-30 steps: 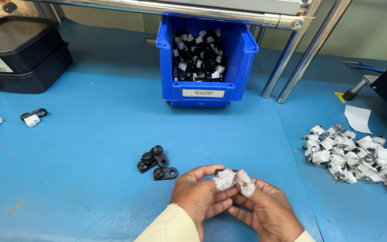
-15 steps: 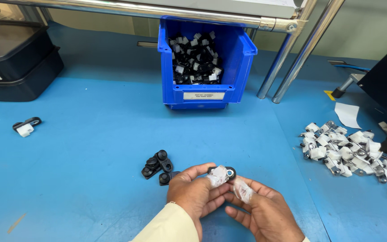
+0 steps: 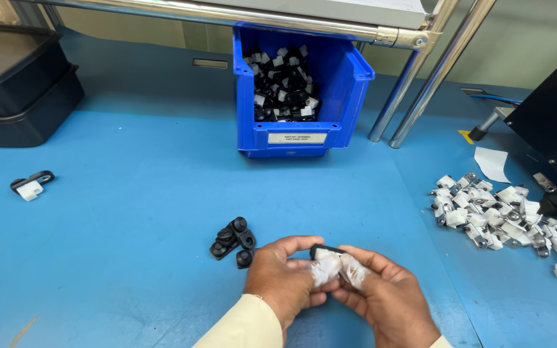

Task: The person picks small black plastic bracket parts from the workbench, inserts each into a small white plastic sleeve, presses the parts together by hand, and places the assembled units onto a pile on the right side of the bench, repeating the cycle.

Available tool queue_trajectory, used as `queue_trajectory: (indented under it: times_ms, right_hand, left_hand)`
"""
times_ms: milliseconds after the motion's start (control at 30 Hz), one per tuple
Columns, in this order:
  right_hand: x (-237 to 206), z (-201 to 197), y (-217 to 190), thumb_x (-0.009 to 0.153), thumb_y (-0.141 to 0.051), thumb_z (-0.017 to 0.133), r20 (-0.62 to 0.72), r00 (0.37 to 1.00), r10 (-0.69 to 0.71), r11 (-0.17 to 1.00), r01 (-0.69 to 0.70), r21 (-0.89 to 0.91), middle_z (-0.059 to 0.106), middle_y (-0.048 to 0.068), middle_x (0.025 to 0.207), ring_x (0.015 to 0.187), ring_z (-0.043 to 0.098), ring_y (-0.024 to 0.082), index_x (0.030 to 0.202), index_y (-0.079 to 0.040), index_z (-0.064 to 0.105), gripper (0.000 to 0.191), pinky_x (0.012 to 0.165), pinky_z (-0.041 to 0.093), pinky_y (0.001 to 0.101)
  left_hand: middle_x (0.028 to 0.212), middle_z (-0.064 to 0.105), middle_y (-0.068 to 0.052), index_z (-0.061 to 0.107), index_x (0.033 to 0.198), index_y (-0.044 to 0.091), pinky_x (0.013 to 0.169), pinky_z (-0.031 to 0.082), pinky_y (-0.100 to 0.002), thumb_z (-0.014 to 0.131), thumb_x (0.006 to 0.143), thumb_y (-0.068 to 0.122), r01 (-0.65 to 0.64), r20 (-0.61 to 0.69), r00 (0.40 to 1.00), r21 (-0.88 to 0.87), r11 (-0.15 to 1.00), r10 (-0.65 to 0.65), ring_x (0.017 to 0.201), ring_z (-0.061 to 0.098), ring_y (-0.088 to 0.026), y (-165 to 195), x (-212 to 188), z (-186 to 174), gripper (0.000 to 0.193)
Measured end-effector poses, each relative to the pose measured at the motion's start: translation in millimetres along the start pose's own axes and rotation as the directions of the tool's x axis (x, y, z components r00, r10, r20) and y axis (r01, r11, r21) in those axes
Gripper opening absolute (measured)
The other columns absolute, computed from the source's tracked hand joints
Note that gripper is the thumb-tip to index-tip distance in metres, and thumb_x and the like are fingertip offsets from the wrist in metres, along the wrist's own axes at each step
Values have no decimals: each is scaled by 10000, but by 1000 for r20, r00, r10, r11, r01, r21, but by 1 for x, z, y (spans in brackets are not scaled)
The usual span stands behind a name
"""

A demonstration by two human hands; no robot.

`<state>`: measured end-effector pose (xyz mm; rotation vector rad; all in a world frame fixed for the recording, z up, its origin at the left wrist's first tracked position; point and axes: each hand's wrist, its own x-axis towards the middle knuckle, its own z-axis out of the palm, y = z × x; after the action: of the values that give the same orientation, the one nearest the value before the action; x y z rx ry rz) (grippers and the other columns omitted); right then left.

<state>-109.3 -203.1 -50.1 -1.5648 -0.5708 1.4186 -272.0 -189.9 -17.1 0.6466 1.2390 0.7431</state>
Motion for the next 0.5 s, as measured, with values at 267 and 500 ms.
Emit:
queue_trajectory:
  times_ms: [267, 500]
  right_hand:
    - [-7, 26, 1, 956, -141, 590, -11, 997, 71, 996, -71, 57, 735, 153, 973, 853, 705, 212, 1262, -4, 708, 356, 771, 601, 363]
    - [-31, 68, 8, 1027, -247, 545, -22, 994, 108, 993, -107, 40, 725, 181, 1034, 887, 740, 223, 1259, 30, 651, 377, 785, 627, 348]
  left_hand:
    - [1136, 755, -120, 506, 1453, 195, 661, 648, -282, 602, 926, 13, -57, 226, 973, 84, 995, 37, 828, 773, -178, 4, -2, -50, 565]
    - [1091, 759, -139, 621, 1358, 154, 649, 659, -275, 576, 924, -22, -55, 197, 980, 80, 995, 38, 813, 784, -169, 2, -8, -92, 470]
